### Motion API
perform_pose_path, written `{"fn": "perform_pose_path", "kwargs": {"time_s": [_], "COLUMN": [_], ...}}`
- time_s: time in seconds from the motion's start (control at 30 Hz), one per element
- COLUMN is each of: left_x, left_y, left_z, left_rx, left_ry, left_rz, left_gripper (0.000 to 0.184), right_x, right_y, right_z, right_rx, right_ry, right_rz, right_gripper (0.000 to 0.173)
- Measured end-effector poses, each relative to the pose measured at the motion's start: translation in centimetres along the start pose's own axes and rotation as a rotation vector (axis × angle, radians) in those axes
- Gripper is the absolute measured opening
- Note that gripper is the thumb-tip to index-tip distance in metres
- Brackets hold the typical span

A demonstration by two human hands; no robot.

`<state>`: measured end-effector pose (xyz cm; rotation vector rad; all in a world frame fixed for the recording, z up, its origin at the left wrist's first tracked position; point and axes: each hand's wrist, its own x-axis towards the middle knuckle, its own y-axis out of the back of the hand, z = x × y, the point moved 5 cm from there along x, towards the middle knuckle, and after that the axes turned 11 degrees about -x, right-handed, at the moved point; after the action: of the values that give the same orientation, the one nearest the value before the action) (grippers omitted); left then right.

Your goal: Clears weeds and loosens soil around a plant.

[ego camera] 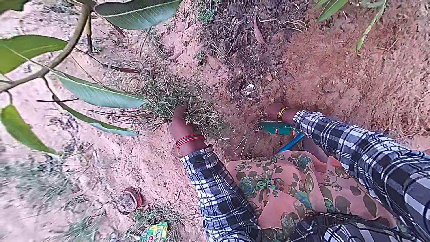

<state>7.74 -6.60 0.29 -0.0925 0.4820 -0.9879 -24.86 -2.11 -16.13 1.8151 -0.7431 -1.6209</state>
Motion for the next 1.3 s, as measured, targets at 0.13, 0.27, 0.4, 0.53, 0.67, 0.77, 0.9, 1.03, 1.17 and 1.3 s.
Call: {"fn": "perform_pose_path", "kwargs": {"time_s": [0.13,0.27,0.4,0.53,0.67,0.77,0.9,1.03,1.17,1.3], "left_x": [0.0,0.0,-0.5,-0.6,-0.3,-0.4,-0.1,0.2,0.1,0.1], "left_y": [0.3,-0.7,-0.8,-0.5,-0.8,-1.2,-1.0,-1.0,-0.4,0.5], "left_z": [0.2,-0.6,-1.1,0.1,-0.2,-0.6,-0.5,-0.6,-0.1,1.3], "left_rx": [-0.015,0.048,0.051,-0.018,-0.049,-0.055,-0.055,-0.067,-0.077,-0.112], "left_ry": [-0.004,0.02,0.037,0.007,0.026,0.028,0.038,0.019,-0.024,-0.084], "left_rz": [-0.016,0.009,0.013,-0.002,-0.013,-0.015,-0.032,-0.019,0.02,0.103], "left_gripper": [0.038,0.037,0.039,0.035,0.032,0.026,0.03,0.028,0.032,0.032], "right_x": [-3.5,-1.8,-1.5,-1.0,-0.2,-0.1,-5.1,-4.8,-5.7,-4.5], "right_y": [4.5,3.6,1.7,1.1,0.5,-1.0,2.8,4.5,3.5,0.6], "right_z": [-3.5,-4.5,-8.3,-10.4,-10.0,-9.5,-12.6,-11.4,-13.0,-16.3], "right_rx": [0.605,0.358,-0.031,-0.082,-0.126,-0.216,0.132,0.143,0.089,0.074], "right_ry": [0.15,0.056,-0.096,-0.139,-0.061,0.124,0.321,0.254,0.194,0.237], "right_rz": [0.343,0.271,-0.135,-0.204,-0.211,-0.153,-0.069,0.122,-0.045,-0.063], "right_gripper": [0.037,0.035,0.025,0.02,0.025,0.026,0.039,0.03,0.034,0.067]}}
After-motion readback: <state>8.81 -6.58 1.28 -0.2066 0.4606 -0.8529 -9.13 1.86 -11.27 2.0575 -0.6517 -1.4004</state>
